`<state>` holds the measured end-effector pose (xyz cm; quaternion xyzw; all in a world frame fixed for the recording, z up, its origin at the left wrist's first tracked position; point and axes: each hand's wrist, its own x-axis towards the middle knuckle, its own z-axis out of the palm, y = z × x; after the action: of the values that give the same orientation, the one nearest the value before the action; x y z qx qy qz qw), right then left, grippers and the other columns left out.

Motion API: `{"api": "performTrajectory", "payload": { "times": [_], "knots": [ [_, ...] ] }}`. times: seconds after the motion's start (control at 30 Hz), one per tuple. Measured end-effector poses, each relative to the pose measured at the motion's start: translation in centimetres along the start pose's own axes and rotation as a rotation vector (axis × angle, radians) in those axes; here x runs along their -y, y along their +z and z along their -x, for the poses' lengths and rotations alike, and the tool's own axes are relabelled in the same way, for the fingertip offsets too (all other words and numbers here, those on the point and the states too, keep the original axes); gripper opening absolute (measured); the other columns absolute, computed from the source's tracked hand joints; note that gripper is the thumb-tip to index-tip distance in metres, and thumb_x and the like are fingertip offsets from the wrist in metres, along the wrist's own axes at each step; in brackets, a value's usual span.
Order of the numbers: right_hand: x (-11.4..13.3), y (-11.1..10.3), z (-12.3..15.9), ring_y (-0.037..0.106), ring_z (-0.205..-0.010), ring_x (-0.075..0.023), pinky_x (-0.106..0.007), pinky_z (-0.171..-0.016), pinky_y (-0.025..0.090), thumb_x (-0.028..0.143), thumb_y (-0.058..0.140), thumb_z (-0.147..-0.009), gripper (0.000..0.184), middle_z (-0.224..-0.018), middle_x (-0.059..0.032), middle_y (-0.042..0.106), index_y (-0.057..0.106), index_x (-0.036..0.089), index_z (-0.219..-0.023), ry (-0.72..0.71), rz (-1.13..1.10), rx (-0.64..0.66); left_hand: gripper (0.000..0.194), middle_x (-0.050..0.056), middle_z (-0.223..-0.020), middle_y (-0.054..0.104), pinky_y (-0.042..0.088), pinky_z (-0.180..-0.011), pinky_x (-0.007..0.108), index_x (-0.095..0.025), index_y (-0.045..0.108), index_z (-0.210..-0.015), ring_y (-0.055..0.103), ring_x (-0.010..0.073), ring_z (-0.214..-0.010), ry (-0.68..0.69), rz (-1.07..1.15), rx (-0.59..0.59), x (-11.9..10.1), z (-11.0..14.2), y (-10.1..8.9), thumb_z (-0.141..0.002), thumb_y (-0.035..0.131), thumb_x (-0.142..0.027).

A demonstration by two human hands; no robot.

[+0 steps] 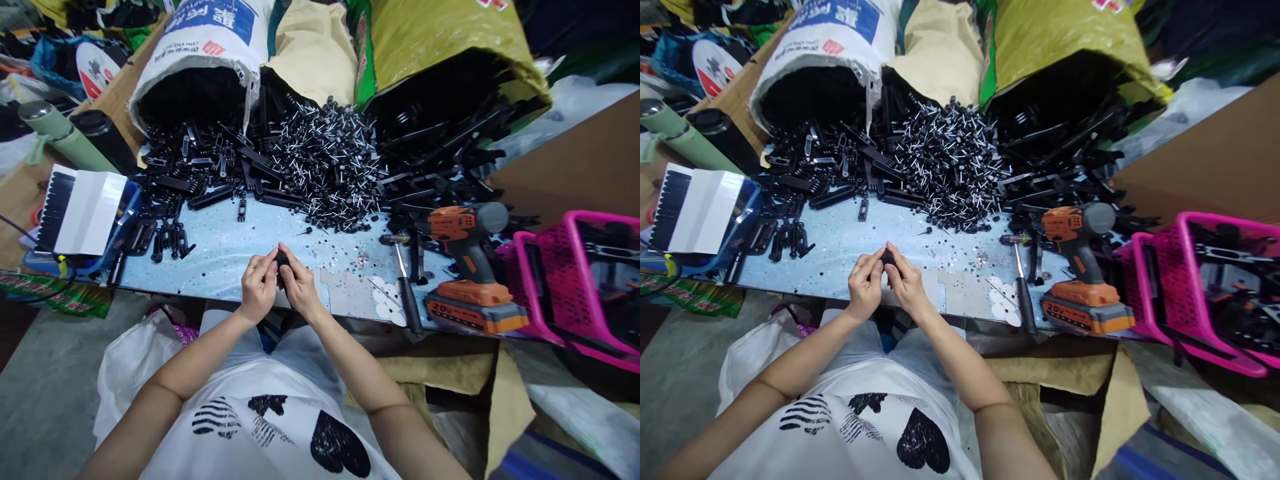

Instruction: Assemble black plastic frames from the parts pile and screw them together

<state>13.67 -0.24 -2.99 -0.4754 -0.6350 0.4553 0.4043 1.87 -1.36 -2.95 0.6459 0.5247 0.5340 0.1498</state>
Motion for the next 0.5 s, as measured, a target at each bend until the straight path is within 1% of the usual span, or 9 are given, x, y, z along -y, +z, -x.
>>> {"api": "performTrajectory", "payload": {
  "times": [0.13, 0.2, 0.27, 0.33, 0.37, 0.4, 0.43, 0.47, 0.5],
  "knots": [
    [0.1, 0.3, -0.1, 0.052, -0.057, -0.0122, -0.031, -0.066, 0.052, 0.054, 0.035, -0.09, 0.058, -0.1, -0.0076, 0.06, 0.037, 0.027, -0.142, -0.047, 0.018, -0.041, 0.033, 0.01, -0.093, 0.065, 0.05, -0.076, 0.03, -0.016, 0.061, -0.115, 0.058, 0.0154, -0.083, 0.049, 0.018, 0.053, 0.4, -1.0, -0.6, -0.095, 0.038, -0.03],
    [0.0, 0.6, -0.4, 0.054, -0.059, -0.0124, -0.031, -0.068, 0.051, 0.052, 0.033, -0.092, 0.057, -0.105, -0.0076, 0.061, 0.035, 0.027, -0.143, -0.056, 0.051, -0.037, 0.035, 0.01, -0.096, 0.065, 0.05, -0.079, 0.032, -0.016, 0.061, -0.114, 0.059, 0.0171, -0.087, 0.014, 0.016, 0.05, 0.9, -0.8, -0.4, -0.095, 0.038, -0.034],
    [-0.1, 0.5, -1.1, 0.058, -0.068, -0.0134, -0.03, -0.074, 0.05, 0.05, 0.03, -0.093, 0.054, -0.111, -0.0068, 0.06, 0.034, 0.028, -0.143, -0.075, 0.119, 0.056, 0.037, 0.01, -0.095, 0.064, 0.051, -0.078, 0.033, -0.017, 0.059, -0.117, 0.06, 0.0181, -0.087, -0.106, 0.045, 0.039, 1.6, -0.1, 0.0, -0.095, 0.036, -0.037],
    [-0.6, -0.3, -2.1, 0.061, -0.083, -0.0161, -0.031, -0.082, 0.048, 0.049, 0.031, -0.093, 0.051, -0.115, -0.0055, 0.06, 0.038, 0.029, -0.14, -0.099, 0.262, 0.208, 0.04, 0.008, -0.09, 0.063, 0.052, -0.073, 0.031, -0.018, 0.051, -0.127, 0.062, 0.0172, -0.079, -0.285, 0.091, 0.057, 2.5, 1.0, 0.2, -0.095, 0.034, -0.037],
    [-1.0, -1.2, -2.9, 0.06, -0.091, -0.0179, -0.032, -0.085, 0.047, 0.049, 0.033, -0.093, 0.05, -0.117, -0.0052, 0.06, 0.041, 0.029, -0.139, -0.096, 0.361, 0.266, 0.042, 0.007, -0.09, 0.062, 0.052, -0.071, 0.031, -0.019, 0.045, -0.132, 0.062, 0.0168, -0.076, -0.358, 0.084, 0.087, 2.9, 1.5, 0.2, -0.095, 0.035, -0.036],
    [-1.5, -2.4, -3.8, 0.058, -0.098, -0.0195, -0.033, -0.087, 0.046, 0.049, 0.035, -0.093, 0.049, -0.118, -0.0055, 0.059, 0.043, 0.029, -0.137, -0.077, 0.47, 0.282, 0.044, 0.008, -0.094, 0.061, 0.053, -0.072, 0.032, -0.019, 0.04, -0.135, 0.063, 0.0176, -0.078, -0.39, 0.044, 0.13, 3.3, 1.8, 0.1, -0.094, 0.038, -0.033],
    [-2.1, -4.1, -4.9, 0.056, -0.102, -0.0208, -0.034, -0.087, 0.045, 0.048, 0.037, -0.092, 0.048, -0.119, -0.0063, 0.059, 0.045, 0.028, -0.136, -0.044, 0.583, 0.247, 0.047, 0.011, -0.102, 0.059, 0.052, -0.077, 0.035, -0.018, 0.038, -0.137, 0.062, 0.02, -0.086, -0.368, -0.025, 0.186, 3.6, 2.0, -0.1, -0.091, 0.042, -0.029],
    [-2.7, -6.1, -6.2, 0.055, -0.104, -0.0215, -0.034, -0.086, 0.045, 0.046, 0.038, -0.093, 0.047, -0.12, -0.0077, 0.058, 0.046, 0.026, -0.135, -0.001, 0.699, 0.171, 0.05, 0.013, -0.112, 0.056, 0.05, -0.085, 0.039, -0.018, 0.038, -0.137, 0.06, 0.0232, -0.098, -0.292, -0.113, 0.257, 3.9, 2.0, -0.4, -0.088, 0.046, -0.024],
    [-3.3, -8.3, -7.6, 0.053, -0.106, -0.0217, -0.034, -0.085, 0.045, 0.041, 0.037, -0.094, 0.044, -0.12, -0.0095, 0.058, 0.047, 0.023, -0.134, 0.047, 0.81, 0.048, 0.051, 0.015, -0.121, 0.052, 0.044, -0.094, 0.044, -0.019, 0.041, -0.135, 0.053, 0.0264, -0.111, -0.176, -0.202, 0.346, 4.0, 1.8, -0.6, -0.085, 0.049, -0.019]
  ]
}}
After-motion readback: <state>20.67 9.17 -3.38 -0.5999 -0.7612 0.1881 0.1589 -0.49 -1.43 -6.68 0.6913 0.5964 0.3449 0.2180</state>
